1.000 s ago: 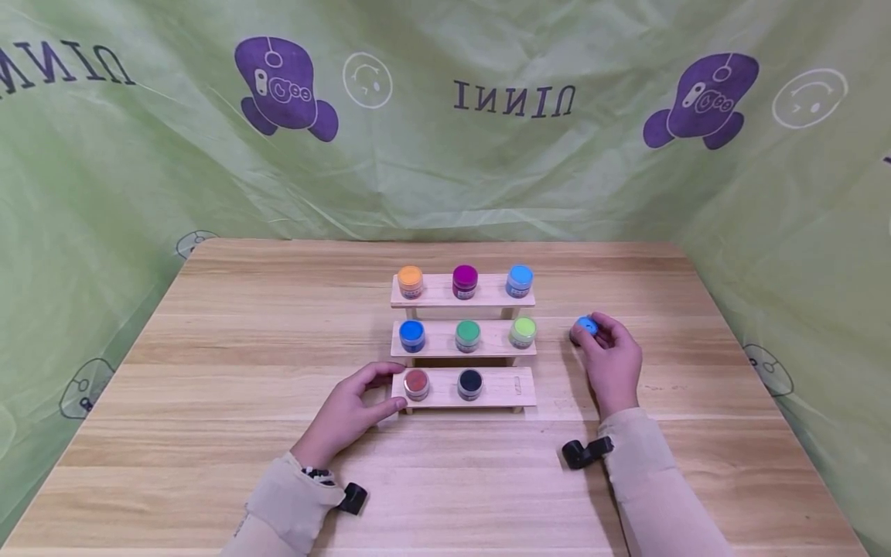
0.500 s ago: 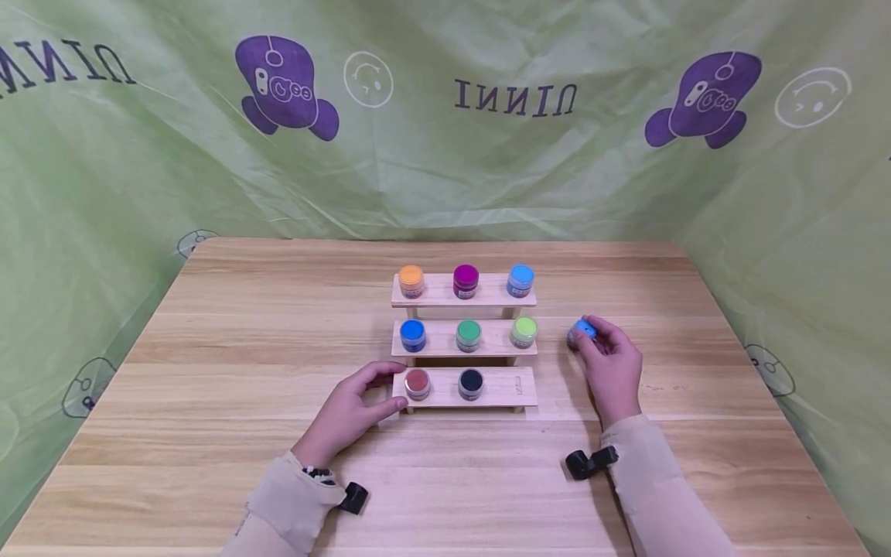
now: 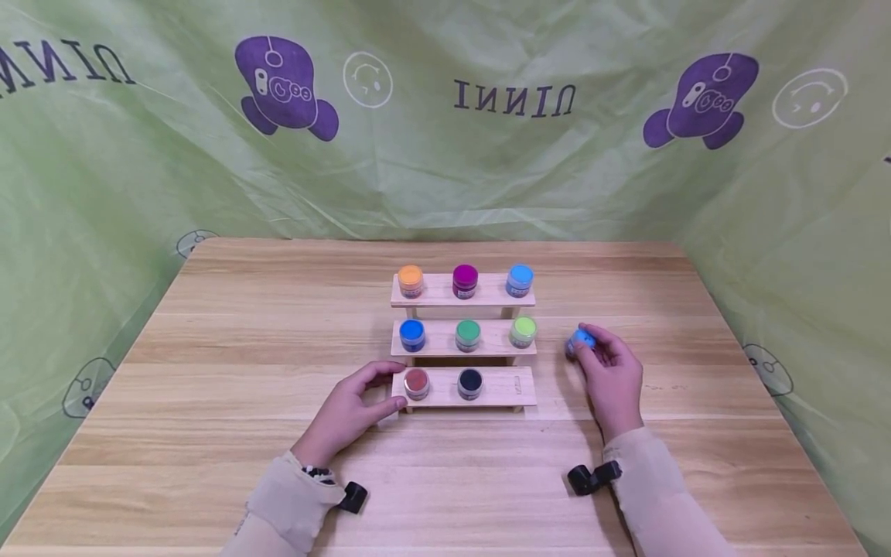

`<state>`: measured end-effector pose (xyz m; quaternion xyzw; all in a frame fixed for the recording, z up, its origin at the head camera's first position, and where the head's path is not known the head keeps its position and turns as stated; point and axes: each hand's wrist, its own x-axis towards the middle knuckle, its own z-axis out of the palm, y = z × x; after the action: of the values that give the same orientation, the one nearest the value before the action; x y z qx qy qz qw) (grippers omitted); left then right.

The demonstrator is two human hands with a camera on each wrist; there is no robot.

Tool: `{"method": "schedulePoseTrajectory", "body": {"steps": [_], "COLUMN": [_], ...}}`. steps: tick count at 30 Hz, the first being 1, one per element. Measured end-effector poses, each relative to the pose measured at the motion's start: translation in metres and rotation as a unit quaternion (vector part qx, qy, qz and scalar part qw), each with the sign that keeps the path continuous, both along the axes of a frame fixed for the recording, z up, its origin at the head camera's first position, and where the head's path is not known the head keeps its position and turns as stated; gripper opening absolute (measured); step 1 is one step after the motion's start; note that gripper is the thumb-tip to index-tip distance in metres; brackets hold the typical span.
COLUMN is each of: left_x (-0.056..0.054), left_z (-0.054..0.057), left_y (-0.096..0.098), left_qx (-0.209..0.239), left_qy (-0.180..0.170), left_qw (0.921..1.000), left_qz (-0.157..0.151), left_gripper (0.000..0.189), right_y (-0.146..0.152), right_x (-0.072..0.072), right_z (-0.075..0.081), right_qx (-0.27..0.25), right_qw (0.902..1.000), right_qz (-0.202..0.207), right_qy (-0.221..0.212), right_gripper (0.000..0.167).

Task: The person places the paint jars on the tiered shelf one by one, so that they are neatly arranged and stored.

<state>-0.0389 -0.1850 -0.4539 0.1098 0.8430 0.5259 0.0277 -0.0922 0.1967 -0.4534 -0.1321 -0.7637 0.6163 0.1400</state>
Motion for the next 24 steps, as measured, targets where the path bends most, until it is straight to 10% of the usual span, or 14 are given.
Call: {"method": "schedulePoseTrajectory", "body": {"steps": [24], "left_x": [0.002], "left_z": [0.002], "left_y": [0.0], "left_qx": [0.001], "left_qy": [-0.011], "left_qw": [0.9999], "left_qz": [0.003], "left_gripper": [0.046], "right_y": [-0.025], "right_x": [0.033], "right_z": [0.004], "right_qx": [-0.023], "right_qw": [0.9945], "right_qz": [0.07], "right_qy": [0.074], "right_gripper": [0.032]}}
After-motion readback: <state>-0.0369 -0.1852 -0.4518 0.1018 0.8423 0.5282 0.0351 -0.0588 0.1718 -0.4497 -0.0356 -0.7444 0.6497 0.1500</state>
